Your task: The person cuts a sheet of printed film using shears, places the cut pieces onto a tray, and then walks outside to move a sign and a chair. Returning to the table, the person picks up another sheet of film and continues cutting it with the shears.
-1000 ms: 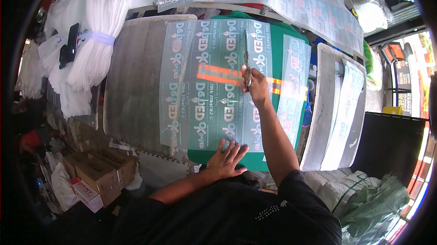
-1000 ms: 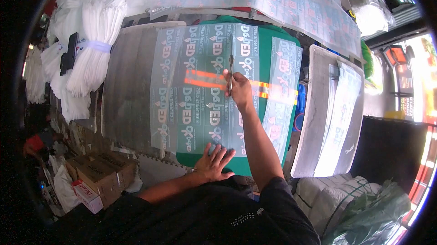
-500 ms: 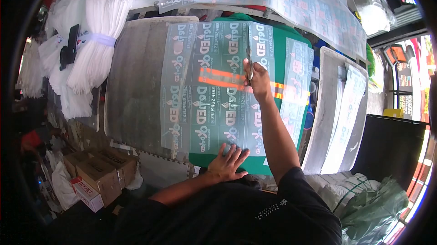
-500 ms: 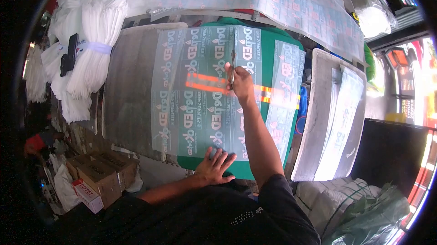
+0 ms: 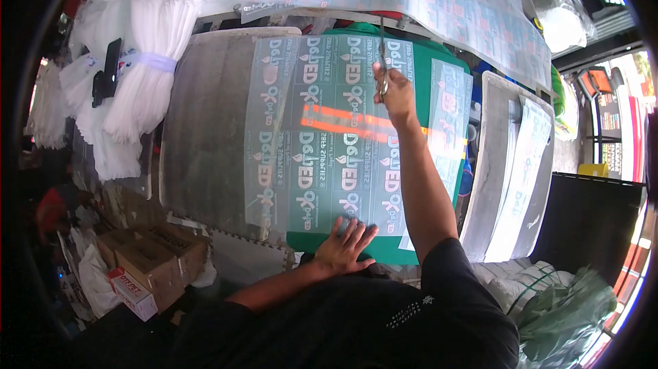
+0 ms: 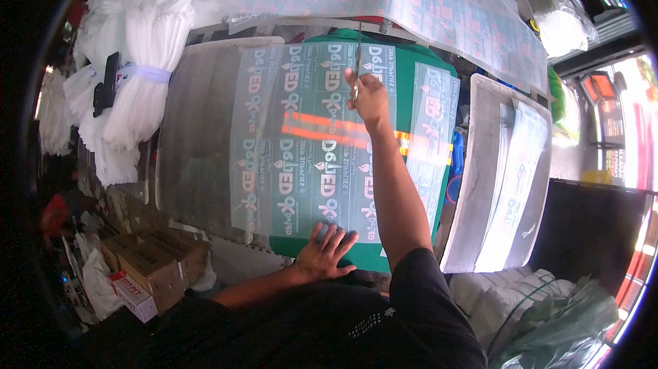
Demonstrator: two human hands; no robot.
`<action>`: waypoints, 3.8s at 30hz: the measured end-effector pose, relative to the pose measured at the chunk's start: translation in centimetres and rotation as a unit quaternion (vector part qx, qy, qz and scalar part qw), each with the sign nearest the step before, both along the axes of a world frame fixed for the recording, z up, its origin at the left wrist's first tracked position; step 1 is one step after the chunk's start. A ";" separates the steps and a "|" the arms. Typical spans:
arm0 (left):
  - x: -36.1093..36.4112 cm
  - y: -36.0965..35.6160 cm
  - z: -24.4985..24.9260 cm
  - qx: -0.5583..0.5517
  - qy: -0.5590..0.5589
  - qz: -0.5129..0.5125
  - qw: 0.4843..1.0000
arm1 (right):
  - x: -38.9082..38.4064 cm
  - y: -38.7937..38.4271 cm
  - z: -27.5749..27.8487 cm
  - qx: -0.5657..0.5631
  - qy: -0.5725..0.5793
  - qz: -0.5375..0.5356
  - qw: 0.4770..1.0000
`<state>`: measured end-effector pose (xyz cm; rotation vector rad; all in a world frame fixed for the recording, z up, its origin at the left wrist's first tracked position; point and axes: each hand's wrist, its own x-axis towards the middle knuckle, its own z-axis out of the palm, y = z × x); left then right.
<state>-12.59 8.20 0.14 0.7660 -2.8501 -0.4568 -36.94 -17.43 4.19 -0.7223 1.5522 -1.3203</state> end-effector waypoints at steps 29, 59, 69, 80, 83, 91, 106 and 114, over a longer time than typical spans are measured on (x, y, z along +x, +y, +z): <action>-13.4 1.7 1.7 0.034 0.081 -0.072 0.993 | -0.9 50.2 4.9 0.055 0.036 -0.287 0.956; 2.2 -2.5 -0.1 -0.020 0.034 0.102 0.994 | 12.6 54.0 -2.6 0.127 -0.105 0.144 0.976; 2.4 -3.0 -0.3 0.036 0.092 0.134 0.986 | 15.8 46.7 -6.6 0.114 -0.142 0.130 0.975; 1.4 -0.3 0.0 -0.034 0.240 0.064 0.968 | 15.9 43.8 -3.5 0.151 -0.019 0.069 0.986; 0.7 -0.6 -0.3 -0.031 0.263 0.038 0.963 | 15.6 43.5 -1.5 0.158 -0.027 0.060 0.985; 1.1 -0.1 -0.3 -0.065 0.316 -0.001 0.947 | 15.2 40.3 -1.4 0.154 -0.095 0.028 0.983; 3.0 1.8 1.2 -0.036 0.041 -0.037 0.998 | 14.5 39.5 -1.1 0.128 -0.119 0.034 0.984; 2.1 2.3 0.1 -0.042 0.004 -0.022 0.999 | 14.8 39.5 -2.5 0.126 -0.069 0.043 0.989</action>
